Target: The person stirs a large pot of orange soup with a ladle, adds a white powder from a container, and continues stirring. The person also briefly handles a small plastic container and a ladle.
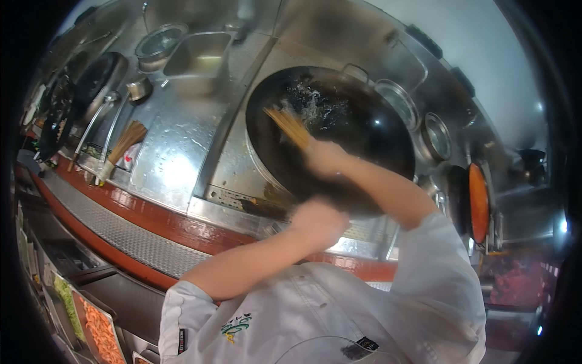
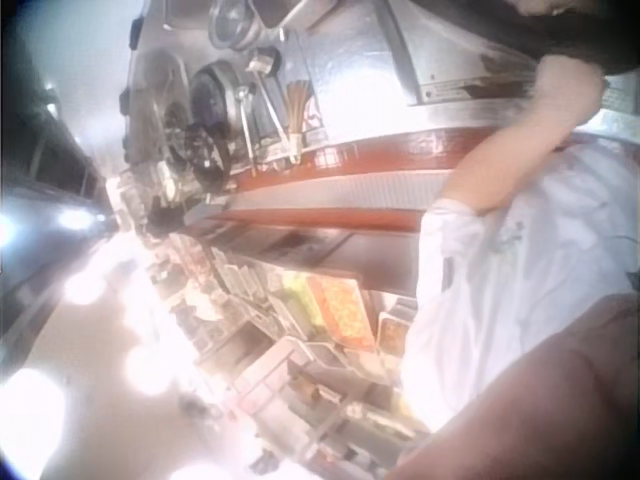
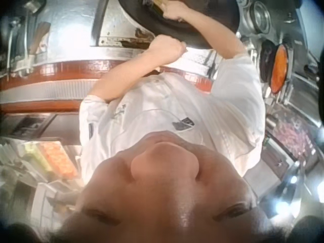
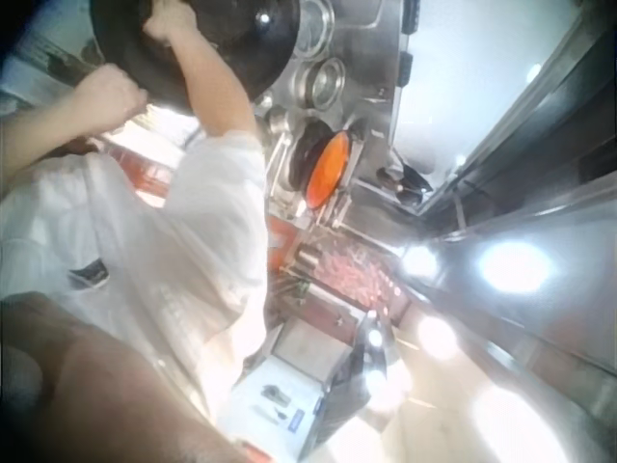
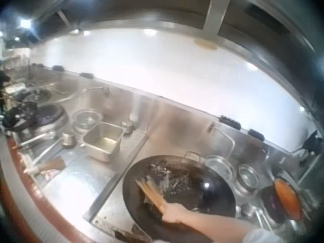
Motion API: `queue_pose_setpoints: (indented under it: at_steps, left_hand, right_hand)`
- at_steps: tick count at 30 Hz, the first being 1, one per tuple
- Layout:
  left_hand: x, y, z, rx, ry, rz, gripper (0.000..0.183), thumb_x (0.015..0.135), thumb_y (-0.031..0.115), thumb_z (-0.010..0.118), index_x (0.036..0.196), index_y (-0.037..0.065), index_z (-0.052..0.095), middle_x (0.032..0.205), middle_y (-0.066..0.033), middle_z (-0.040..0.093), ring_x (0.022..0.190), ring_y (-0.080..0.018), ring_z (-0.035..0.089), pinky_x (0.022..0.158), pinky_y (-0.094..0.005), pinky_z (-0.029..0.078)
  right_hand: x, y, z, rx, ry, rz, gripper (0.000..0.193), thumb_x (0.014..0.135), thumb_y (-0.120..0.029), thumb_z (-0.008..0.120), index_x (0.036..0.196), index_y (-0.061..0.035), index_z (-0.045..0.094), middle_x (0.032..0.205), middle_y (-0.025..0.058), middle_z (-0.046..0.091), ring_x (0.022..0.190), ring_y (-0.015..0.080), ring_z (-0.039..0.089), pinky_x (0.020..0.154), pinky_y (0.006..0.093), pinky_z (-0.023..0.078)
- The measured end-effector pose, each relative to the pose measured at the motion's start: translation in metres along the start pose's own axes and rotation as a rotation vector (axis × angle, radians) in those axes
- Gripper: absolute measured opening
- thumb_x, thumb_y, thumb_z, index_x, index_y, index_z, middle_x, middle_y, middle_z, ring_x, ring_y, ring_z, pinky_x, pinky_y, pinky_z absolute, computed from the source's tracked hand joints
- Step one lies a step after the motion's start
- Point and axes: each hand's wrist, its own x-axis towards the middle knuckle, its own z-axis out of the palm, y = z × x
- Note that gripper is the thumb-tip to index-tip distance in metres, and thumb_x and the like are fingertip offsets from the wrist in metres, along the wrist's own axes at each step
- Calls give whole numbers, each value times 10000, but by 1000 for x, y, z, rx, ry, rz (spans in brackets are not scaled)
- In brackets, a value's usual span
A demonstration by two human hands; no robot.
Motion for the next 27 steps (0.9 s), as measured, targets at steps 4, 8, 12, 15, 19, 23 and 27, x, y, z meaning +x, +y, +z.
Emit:
queue_pose_setpoints:
  at_steps: [4,8,12,15,19,23,27]
  left_hand:
    - [15,-13,21,-16,-109,-19,349,959,345,500,840,76,687,706,-116,691,686,-309,691,609,-431,540]
    - [18,-30,21,53,-322,-158,289,962,326,494,991,137,711,877,-86,727,827,-275,704,674,-418,535]
    - [3,-15,-2,23,-235,-148,284,956,343,503,963,162,722,841,-60,727,781,-257,703,648,-395,527]
    - [0,-6,-21,65,-251,-102,279,956,343,505,964,162,718,810,-63,723,761,-256,701,644,-395,525]
    - [-3,-5,-34,50,-174,-41,282,938,326,524,862,146,727,784,-80,719,749,-254,701,639,-396,525]
    - [-4,-6,-34,7,-170,-51,276,931,299,533,838,128,729,755,-91,713,715,-270,698,636,-397,522]
    - [-4,-7,-32,-14,-155,-27,297,943,302,514,823,113,709,718,-80,702,679,-265,691,612,-401,516]
  right_hand:
    - [-81,42,-10,-403,-205,-21,715,741,-209,608,1407,-70,388,1001,218,684,932,358,676,813,436,543]
    - [-103,91,-45,-730,-396,342,526,781,-195,659,1275,-46,557,1168,156,660,1063,306,654,838,404,552]
    - [-27,122,-86,-749,-142,447,655,776,-132,698,1370,-5,452,1175,169,654,1054,308,657,820,413,550]
    - [59,92,-72,-525,76,370,562,844,-158,579,1375,-37,442,1189,205,640,1103,355,625,881,439,530]
    - [55,33,-17,-177,60,94,651,757,-192,604,1357,-48,397,1102,262,645,1033,401,628,894,460,507]
    - [-57,42,6,-282,-167,-32,849,735,-215,626,1486,-162,234,1013,261,659,980,430,624,867,477,500]
    - [-103,111,-55,-764,-510,274,809,726,-177,702,1457,-116,359,1104,193,666,1025,343,653,847,433,529]
